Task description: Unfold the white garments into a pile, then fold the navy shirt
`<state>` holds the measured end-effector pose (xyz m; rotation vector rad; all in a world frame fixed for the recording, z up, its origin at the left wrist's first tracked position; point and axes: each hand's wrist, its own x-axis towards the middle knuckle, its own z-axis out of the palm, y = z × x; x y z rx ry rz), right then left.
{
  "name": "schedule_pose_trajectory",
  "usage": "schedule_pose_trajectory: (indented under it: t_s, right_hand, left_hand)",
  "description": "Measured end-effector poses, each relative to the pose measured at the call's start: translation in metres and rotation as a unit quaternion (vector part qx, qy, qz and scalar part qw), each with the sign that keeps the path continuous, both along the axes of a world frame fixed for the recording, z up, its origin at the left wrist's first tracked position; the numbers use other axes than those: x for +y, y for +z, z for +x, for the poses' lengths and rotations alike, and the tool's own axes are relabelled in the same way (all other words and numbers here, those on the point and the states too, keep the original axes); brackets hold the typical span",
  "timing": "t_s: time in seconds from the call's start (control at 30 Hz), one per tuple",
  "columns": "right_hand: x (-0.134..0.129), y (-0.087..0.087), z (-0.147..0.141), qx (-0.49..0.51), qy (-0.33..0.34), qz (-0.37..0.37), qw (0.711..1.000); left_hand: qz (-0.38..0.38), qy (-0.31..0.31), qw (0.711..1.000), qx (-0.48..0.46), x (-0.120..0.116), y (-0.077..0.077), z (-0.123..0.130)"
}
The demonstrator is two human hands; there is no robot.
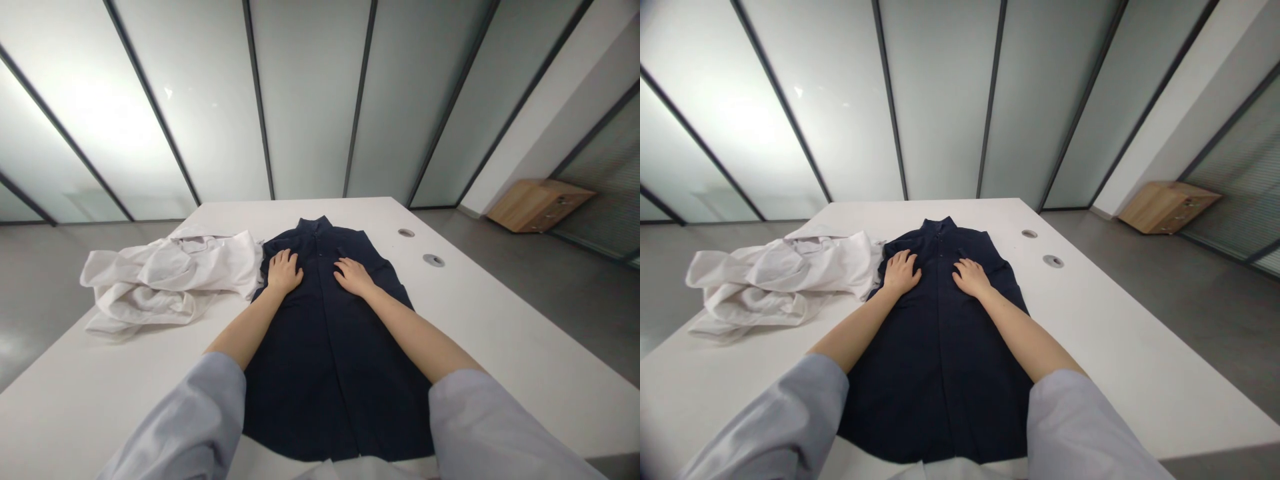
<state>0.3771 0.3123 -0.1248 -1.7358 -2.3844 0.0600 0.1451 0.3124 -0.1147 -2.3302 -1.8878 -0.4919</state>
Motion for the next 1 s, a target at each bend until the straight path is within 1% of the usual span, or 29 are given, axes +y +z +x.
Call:
schedule_pose_trajectory:
  t_s: [0.07, 0.1, 0.17, 0.27, 0.33, 0.4, 0.47, 0.57, 0.67, 0.8, 0.9, 1.0]
  right_hand:
    - [-0.001, -0.001, -0.001, -0.005, -0.002, 0.001, 1.0]
    - [-0.002, -0.002, -0.002, -0.007, -0.002, 0.001, 1.0]
    - [-0.002, -0.003, -0.002, -0.01, -0.002, 0.003, 1.0]
    - [-0.002, -0.003, -0.002, -0.009, -0.001, 0.006, 1.0]
    - [-0.002, -0.003, -0.001, -0.004, 0.0, 0.005, 1.0]
    - [-0.003, -0.003, -0.001, 0.0, 0.0, 0.004, 1.0]
    - [-0.003, -0.004, -0.001, 0.003, 0.0, 0.004, 1.0]
    - [-0.004, -0.005, -0.001, 0.006, 0.0, 0.006, 1.0]
    - [-0.003, -0.006, 0.0, 0.007, 0.001, 0.005, 1.0]
    - [-0.003, -0.006, 0.001, 0.006, 0.001, -0.006, 1.0]
    - [-0.003, -0.006, 0.0, 0.003, -0.001, -0.01, 1.0]
    - [-0.004, -0.005, -0.001, 0.002, -0.005, -0.01, 1.0]
  left_hand:
    - [-0.05, 0.047, 0.998, 0.004, 0.005, 0.0, 0.0]
    - [-0.062, 0.059, 0.996, 0.004, 0.009, 0.001, -0.001]
    - [-0.049, 0.068, 0.996, 0.004, 0.02, 0.007, -0.004]
    - [-0.007, 0.078, 0.997, 0.009, 0.046, 0.021, -0.012]
    - [-0.014, 0.085, 0.996, 0.021, 0.066, 0.03, -0.02]
    - [-0.061, 0.09, 0.993, 0.036, 0.085, 0.037, -0.027]
    - [-0.128, 0.092, 0.986, 0.048, 0.1, 0.04, -0.031]
    - [-0.196, 0.086, 0.975, 0.064, 0.116, 0.038, -0.033]
    - [-0.211, 0.072, 0.971, 0.081, 0.127, 0.034, -0.033]
    - [-0.231, 0.075, 0.966, 0.092, 0.136, 0.026, -0.033]
    - [-0.198, 0.078, 0.971, 0.109, 0.136, 0.018, -0.033]
    - [-0.111, 0.07, 0.985, 0.116, 0.125, 0.015, -0.032]
